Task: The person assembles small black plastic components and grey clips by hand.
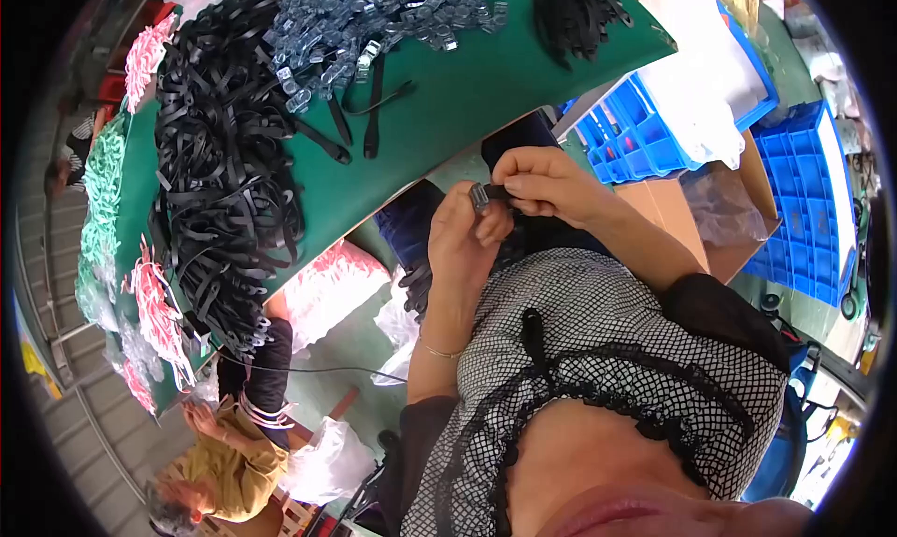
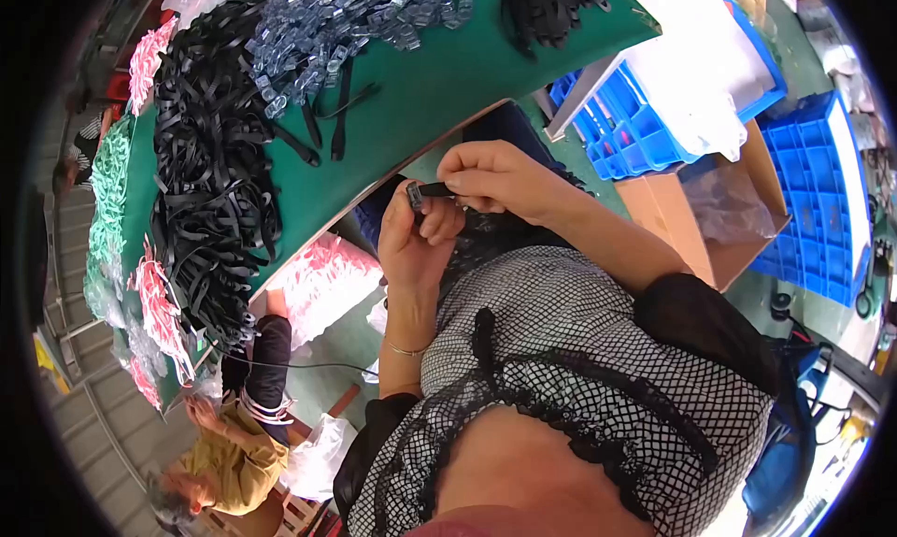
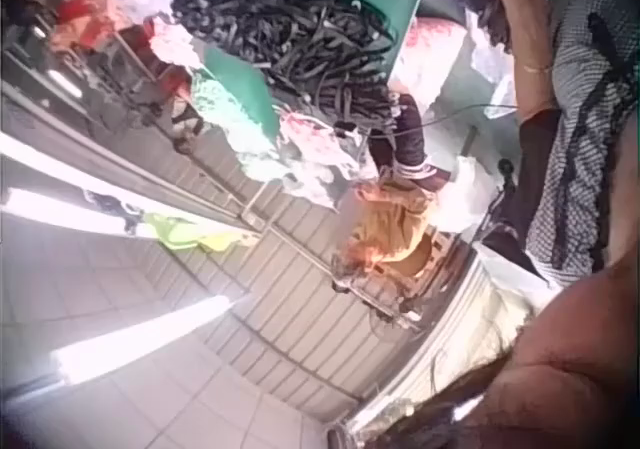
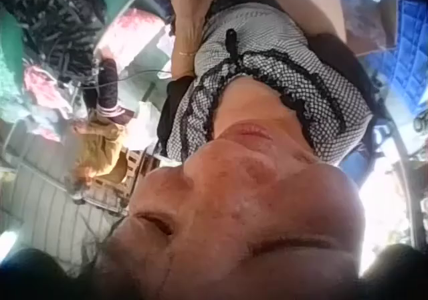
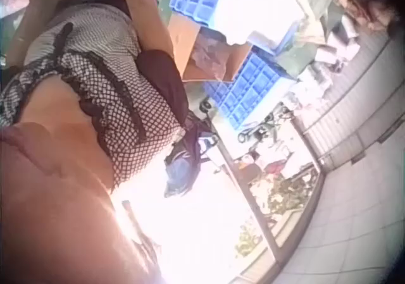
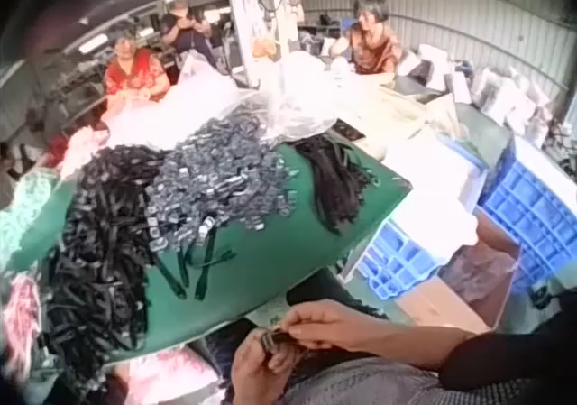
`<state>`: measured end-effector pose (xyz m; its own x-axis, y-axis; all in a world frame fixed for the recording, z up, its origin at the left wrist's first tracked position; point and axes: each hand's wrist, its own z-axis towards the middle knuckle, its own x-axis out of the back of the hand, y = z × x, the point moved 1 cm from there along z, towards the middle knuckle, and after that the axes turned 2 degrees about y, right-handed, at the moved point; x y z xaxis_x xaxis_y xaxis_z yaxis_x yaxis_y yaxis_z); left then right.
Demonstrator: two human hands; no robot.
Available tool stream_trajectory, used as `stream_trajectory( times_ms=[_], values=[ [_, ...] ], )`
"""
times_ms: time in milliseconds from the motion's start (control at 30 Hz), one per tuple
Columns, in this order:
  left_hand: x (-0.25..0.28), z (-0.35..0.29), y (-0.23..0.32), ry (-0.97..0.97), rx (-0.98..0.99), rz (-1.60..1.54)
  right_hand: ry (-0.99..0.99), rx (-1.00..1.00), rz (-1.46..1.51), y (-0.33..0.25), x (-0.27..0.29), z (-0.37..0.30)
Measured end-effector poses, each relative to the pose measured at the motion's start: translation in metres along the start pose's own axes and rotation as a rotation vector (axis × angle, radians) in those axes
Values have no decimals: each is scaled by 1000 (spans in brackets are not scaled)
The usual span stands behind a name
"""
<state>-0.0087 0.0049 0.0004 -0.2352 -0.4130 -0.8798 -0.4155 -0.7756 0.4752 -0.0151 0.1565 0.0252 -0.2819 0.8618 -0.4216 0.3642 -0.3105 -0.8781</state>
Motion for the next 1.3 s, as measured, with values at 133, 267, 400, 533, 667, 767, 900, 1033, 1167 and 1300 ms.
stream_trajectory(
  times_ms=[133,267,400,533,667,767,900,1033,1167,1300],
  values=[
    [2,4,2,1,-2,45,-16,12,11,-4,-3,7],
    [10,3,0,81,25,234,23,74,-86,-8,-10,6],
    [11,2,0,144,34,496,33,139,-292,-3,-3,3],
    [-2,-10,12,147,-5,765,12,332,-446,2,2,-7],
    [-2,-9,14,211,-19,834,49,578,-750,-8,6,-14],
    [-1,-3,10,217,-27,868,68,675,-812,2,13,-10],
    [4,-3,11,130,53,792,-137,407,-109,4,15,-12],
    [-12,-4,5,159,-13,872,-88,362,-127,10,15,-10],
    [-24,-11,5,208,27,868,38,423,-187,16,12,-12],
    [-12,-7,4,158,46,543,-23,427,-564,6,15,-15]
  ],
)
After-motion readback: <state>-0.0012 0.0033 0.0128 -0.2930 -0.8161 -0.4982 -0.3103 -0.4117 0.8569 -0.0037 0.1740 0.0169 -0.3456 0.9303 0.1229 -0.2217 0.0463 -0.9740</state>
